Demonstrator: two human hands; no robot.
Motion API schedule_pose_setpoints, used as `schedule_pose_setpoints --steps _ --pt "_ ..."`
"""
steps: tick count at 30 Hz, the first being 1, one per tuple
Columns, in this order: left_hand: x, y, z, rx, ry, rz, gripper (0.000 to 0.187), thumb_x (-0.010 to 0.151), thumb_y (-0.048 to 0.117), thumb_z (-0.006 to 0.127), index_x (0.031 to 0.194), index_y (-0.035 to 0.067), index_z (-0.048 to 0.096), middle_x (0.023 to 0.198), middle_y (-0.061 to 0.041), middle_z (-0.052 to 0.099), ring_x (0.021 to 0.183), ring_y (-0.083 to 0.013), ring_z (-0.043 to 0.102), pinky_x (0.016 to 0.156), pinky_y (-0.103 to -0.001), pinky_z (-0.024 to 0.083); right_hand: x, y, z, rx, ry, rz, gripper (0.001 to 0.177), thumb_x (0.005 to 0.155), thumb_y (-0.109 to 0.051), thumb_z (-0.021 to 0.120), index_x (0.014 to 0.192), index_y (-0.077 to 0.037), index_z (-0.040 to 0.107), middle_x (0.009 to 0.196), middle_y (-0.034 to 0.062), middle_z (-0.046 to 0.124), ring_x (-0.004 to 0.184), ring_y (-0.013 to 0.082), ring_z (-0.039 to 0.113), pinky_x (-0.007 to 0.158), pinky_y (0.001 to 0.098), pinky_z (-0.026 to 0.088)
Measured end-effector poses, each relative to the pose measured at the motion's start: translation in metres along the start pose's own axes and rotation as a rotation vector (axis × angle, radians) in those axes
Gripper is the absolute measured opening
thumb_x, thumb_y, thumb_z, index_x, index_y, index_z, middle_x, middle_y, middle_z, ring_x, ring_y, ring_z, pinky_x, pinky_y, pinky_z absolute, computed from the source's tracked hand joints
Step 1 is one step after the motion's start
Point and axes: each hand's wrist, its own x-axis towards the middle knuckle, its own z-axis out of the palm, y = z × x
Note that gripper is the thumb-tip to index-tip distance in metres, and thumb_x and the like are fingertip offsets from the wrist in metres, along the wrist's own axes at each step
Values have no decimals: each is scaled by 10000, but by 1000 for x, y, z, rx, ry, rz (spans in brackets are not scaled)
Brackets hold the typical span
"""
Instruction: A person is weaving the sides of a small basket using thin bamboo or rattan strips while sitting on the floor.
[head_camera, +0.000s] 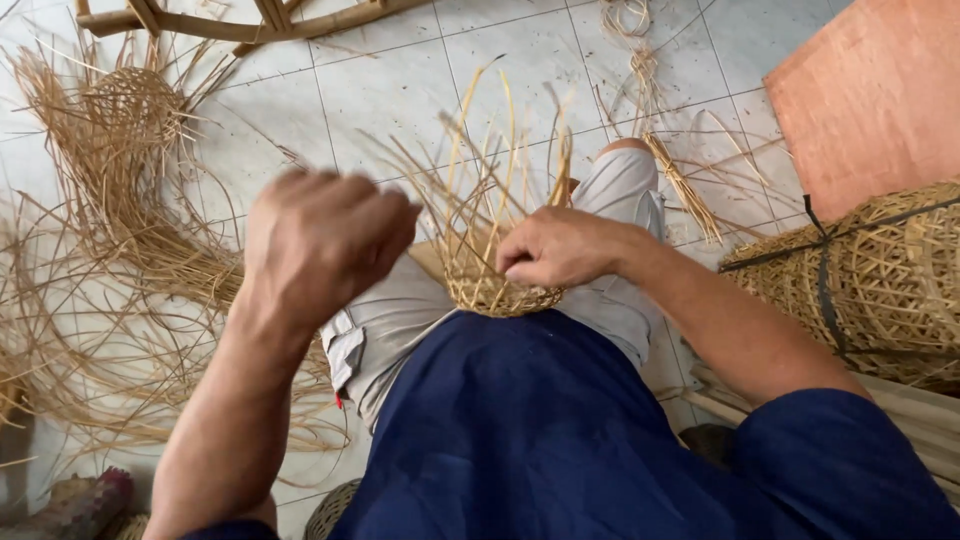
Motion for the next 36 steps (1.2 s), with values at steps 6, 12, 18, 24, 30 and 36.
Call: schedule_pose_setpoints --steps 6,12,18,24,30,36 --pt "44 -26 66 -14 -86 -145 323 989 151 674 680 198 594 548 75 492 475 -124 516 482 -279 450 -16 -10 -4 -33 10 -99 201 933 -290 716 781 -158 709 655 19 644 612 174 599 623 353 465" --pt "48 43 16 192 45 -137 321 940 201 794 1212 204 625 1270 -104 579 958 -266 625 743 -405 489 -24 12 2 2 116 -87 201 972 -257 690 811 -140 723 714 -33 664 625 106 576 608 307 440" --pt "5 70 34 -495 -185 -105 289 977 375 700 1081 105 695 1077 -100 652 906 -348 624 729 -455 491 -28 8 -5 84 87 -130 211 974 -231 686 800 -112 688 709 20 668 661 147 603 631 344 502" --pt "21 43 48 -671 -442 -191 453 896 521 751 1102 117 752 1097 -159 650 843 -438 696 713 -537 576 -19 6 -22 212 -5 -57 220 963 -237 745 809 -81 761 595 -16 597 598 124 525 579 301 471" --pt "28 37 58 -622 -681 -193 425 920 513 745 1172 172 781 1121 -151 638 792 -317 720 729 -432 600 -13 20 -20 271 -73 33 171 922 -242 803 855 -88 776 550 -52 579 543 78 502 523 249 425" --pt "36 36 61 -572 -770 -197 395 890 514 791 1081 169 776 1107 -106 620 860 -311 721 789 -452 614 -15 28 -14 262 -10 52 164 866 -249 864 878 -104 789 467 -52 536 453 55 461 460 217 366"
